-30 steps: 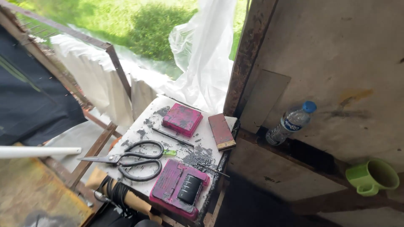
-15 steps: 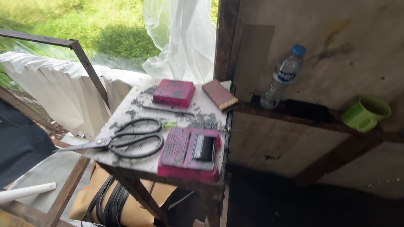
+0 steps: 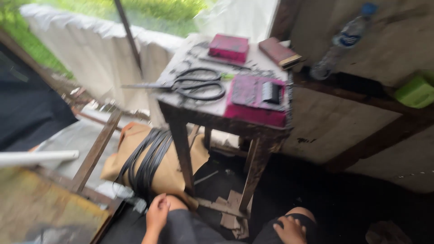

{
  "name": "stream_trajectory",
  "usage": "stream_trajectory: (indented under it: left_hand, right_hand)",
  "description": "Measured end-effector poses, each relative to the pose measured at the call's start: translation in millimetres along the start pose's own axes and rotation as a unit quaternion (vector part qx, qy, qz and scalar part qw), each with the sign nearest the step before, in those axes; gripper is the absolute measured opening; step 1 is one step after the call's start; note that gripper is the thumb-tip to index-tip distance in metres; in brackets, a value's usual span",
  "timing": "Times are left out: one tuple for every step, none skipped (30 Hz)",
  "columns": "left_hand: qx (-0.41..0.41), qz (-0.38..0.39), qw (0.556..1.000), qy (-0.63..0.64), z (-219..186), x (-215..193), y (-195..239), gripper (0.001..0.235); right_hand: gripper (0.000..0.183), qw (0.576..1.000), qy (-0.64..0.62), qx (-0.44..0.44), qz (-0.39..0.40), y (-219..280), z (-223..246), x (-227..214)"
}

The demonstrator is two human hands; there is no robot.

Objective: Applying a finish or dye to a leather strap by pulling it through an applicator and then hanging it on a line with clothespins to dry.

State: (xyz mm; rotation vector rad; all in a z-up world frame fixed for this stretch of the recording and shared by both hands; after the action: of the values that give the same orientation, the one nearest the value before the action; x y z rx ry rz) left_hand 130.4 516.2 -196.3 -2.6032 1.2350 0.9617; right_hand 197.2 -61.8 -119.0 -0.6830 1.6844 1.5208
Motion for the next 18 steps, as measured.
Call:
stream_trajectory:
  left_hand:
    - [0.000,-0.016,0.999,0.030,-22.0,-12.8,-2.7,0.044]
    - [-0.014,-0.022,0.999,0.029,-26.6,-16.6,-6.9,0.044]
    - [0.001,-0.048,0.997,0.052,-38.3,-21.7,-14.5,0.044]
    - [0.016,-0.075,0.994,0.074,-50.4,-26.7,-22.4,0.045]
    - [0.007,-0.081,0.994,0.074,-61.5,-32.1,-25.7,0.045]
    - [-0.008,-0.075,0.994,0.078,-72.7,-35.3,-29.2,0.047]
    - [-0.019,-0.067,0.994,0.081,-87.0,-37.6,-36.9,0.050]
    - [-0.023,-0.069,0.994,0.079,-79.2,-37.8,-40.4,0.050]
    - [-0.021,-0.075,0.995,0.059,-81.3,-34.3,-52.8,0.050]
    - [-0.019,-0.080,0.996,0.038,-85.1,-30.5,-64.4,0.050]
    - [-0.007,-0.076,0.996,0.043,-80.4,-27.6,-72.7,0.050]
    - [-0.001,-0.089,0.996,-0.005,-75.4,-26.7,-81.0,0.053]
    - [0.007,-0.104,0.993,-0.053,-71.8,-26.6,-91.7,0.056]
    - [0.022,-0.100,0.994,-0.049,-78.0,-24.8,-95.1,0.056]
    - [-0.022,-0.071,0.993,-0.093,-73.2,-22.3,-98.7,0.062]
    - [-0.065,-0.044,0.987,-0.137,-67.8,-20.3,-102.3,0.069]
    - [-0.052,-0.042,0.988,-0.139,-74.3,-20.4,-103.3,0.069]
    - [-0.089,-0.017,0.982,-0.163,-72.9,-18.8,-103.4,0.071]
  right_hand:
    - [0.050,0.999,-0.035,-0.017,-0.023,-2.8,1.3,-4.0]
    - [0.050,0.999,-0.024,-0.025,-0.015,-1.6,4.9,0.6]
    - [0.049,0.998,-0.041,-0.042,-0.033,-2.5,9.6,-1.5]
    - [0.048,0.995,-0.058,-0.058,-0.050,-3.5,13.6,-4.7]
    - [0.048,0.996,-0.051,-0.065,-0.046,-5.4,20.2,-4.8]
    - [0.047,0.996,-0.057,-0.071,-0.024,-7.5,26.0,-3.3]
    - [0.047,0.995,-0.069,-0.074,-0.003,-8.8,31.9,0.2]
    - [0.047,0.995,-0.066,-0.077,0.001,-10.9,32.4,8.5]
    - [0.047,0.992,-0.076,-0.102,-0.001,-15.0,36.6,11.9]
    - [0.048,0.988,-0.086,-0.128,-0.003,-18.7,39.7,14.0]
    - [0.048,0.988,-0.093,-0.123,-0.014,-29.4,34.5,19.6]
    - [0.046,0.986,-0.096,-0.134,-0.013,-39.6,31.3,26.1]
    - [0.044,0.984,-0.102,-0.145,-0.014,-49.4,29.6,33.8]
    - [0.044,0.984,-0.111,-0.139,-0.025,-46.4,28.9,22.4]
    - [0.045,0.986,-0.115,-0.121,-0.006,-42.1,28.5,18.0]
    - [0.045,0.987,-0.120,-0.103,0.013,-37.9,28.3,13.9]
    - [0.045,0.986,-0.131,-0.098,0.006,-41.5,24.8,14.5]
    - [0.045,0.986,-0.132,-0.104,0.014,-44.6,22.9,17.3]
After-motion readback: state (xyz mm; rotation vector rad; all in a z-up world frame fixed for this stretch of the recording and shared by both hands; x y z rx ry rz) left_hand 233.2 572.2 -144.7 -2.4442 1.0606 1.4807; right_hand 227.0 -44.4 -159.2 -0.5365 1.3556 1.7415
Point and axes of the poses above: each hand's wrist, its own y-axis away from the middle knuckle, its own x-axis out of the palm, z = x × y, the point moved 7 cm from there along -y, towards the middle knuckle, and after that the axes turned 5 degrees about -z, right-handed, at the moved point
